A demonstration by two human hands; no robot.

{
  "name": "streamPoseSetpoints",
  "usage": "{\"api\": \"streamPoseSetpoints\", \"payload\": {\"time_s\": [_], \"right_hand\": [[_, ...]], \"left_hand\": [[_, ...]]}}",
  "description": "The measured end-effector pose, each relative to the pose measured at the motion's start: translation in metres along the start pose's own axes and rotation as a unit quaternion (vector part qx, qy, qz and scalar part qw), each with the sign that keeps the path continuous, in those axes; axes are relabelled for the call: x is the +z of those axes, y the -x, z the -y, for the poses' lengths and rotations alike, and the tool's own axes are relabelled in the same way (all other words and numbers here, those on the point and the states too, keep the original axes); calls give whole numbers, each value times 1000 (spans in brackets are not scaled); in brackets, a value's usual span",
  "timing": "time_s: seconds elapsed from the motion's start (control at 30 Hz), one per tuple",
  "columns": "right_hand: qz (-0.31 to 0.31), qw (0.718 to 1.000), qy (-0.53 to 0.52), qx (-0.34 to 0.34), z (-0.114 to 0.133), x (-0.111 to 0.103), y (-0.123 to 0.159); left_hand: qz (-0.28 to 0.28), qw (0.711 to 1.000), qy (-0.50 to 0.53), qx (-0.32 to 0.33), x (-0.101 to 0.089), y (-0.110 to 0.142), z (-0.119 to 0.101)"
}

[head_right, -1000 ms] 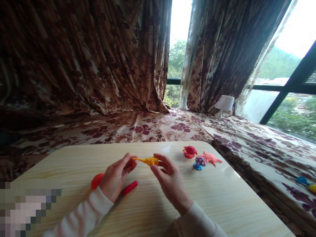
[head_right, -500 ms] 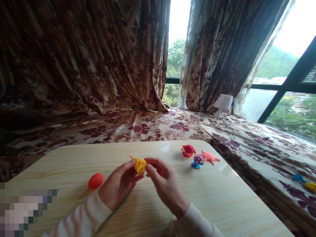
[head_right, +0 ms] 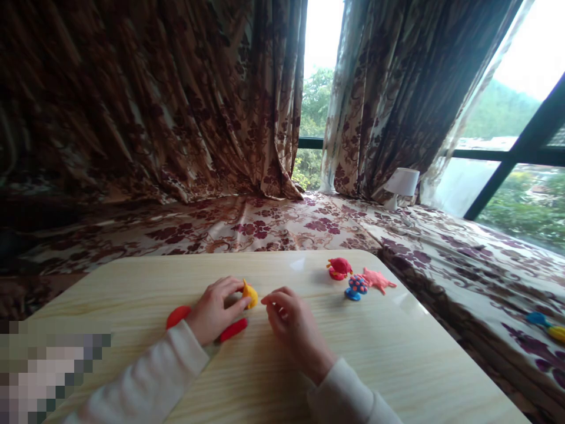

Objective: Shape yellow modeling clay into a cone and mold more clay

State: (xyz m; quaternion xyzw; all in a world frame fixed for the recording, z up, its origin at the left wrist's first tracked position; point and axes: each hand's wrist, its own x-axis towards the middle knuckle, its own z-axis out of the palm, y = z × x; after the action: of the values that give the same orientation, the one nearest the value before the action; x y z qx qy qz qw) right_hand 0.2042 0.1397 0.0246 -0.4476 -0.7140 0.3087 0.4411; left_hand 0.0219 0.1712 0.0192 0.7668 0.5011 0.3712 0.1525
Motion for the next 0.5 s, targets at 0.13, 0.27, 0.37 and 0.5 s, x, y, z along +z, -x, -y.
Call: {"api": "streamPoseSetpoints", "payload": {"time_s": [0.13,0.27,0.37,0.5], "right_hand": [[7,999,39,4,-7,0,-1],[2,998,58,-3,-11,-2,-1],[9,997,71,-24,-9,-3,1],[55,989,97,-97,1,2,8]], "left_hand": [[0,1000,8,-22,-8,-4,-6],[-54,998,38,-23,-43,-10,-13],[-78,995,55,-34,-78,4,-26],[113,987,-15,-110,-101,59,-55]]}}
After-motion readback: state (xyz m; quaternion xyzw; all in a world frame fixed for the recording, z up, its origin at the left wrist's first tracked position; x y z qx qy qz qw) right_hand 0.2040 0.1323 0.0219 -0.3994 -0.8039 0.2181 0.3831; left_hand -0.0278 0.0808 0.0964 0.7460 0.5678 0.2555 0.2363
